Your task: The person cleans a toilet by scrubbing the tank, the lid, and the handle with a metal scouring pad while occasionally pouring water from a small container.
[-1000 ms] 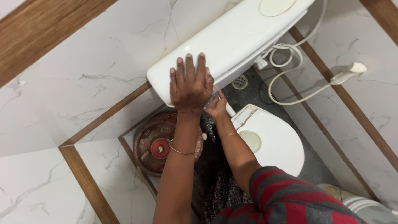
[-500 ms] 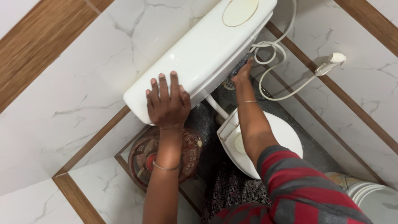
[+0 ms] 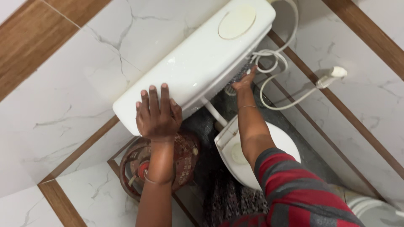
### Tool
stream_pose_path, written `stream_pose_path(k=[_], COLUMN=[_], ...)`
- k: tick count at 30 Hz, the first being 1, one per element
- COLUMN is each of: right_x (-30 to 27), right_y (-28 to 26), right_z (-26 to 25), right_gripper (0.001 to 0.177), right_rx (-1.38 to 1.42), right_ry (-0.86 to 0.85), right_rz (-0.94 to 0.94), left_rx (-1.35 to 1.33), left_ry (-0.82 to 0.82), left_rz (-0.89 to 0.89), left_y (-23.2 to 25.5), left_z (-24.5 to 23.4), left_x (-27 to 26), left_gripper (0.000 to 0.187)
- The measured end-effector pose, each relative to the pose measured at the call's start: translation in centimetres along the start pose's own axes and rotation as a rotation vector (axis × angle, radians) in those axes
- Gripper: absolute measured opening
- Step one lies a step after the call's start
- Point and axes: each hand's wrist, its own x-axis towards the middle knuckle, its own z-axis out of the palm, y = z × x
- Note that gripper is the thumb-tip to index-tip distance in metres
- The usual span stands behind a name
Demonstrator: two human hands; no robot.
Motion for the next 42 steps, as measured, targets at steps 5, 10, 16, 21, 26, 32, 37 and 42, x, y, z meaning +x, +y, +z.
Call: stream_pose_path(k=[5, 10, 16, 21, 26, 32, 37, 42], right_x=[4.4, 3.4, -4.6, -1.7, 4.3, 0.0, -5.5, -6.1], right_y=[0.4, 4.3, 0.7, -2.8, 2.7, 7.2, 7.3, 6.4], right_z=[0.1, -1.7, -4.2, 2.3, 0.1, -1.7, -2.5, -2.8], right_gripper=[0.109, 0.097, 0.111, 0.105, 0.079, 0.076, 0.082, 0.077], right_rx=[-0.043, -0.25, -0.245, -0.282, -0.09, -0.029, -0.337, -0.233], right_ry=[-0.053, -0.661, -0.144, 0.028, -0.249, -0.337, -0.133, -0.073], right_rz=[0.093, 0.272, 0.14, -0.125, 0.012, 0.147, 0.082, 0.124], left_rx=[0.016, 0.024, -0.002, 0.017, 0.024, 0.058, 0.061, 0.052], left_ry=[0.049, 0.07, 0.041, 0.04, 0.064, 0.08, 0.06, 0.054], left_rz=[-0.014, -0.012, -0.041, -0.043, -0.032, -0.028, -0.019, -0.02], left_y=[0.1, 0.1, 0.1, 0.2, 0.0, 0.0, -0.1, -0.1], left_z=[1.6, 1.7, 1.0, 1.2, 1.8, 1.9, 1.3, 0.9], left_x=[-0.4, -0.5, 0.1, -0.2, -0.5, -0.9, -0.8, -0.7], left_gripper=[0.037, 0.04, 0.042, 0.043, 0.043, 0.047, 0.046, 0.044])
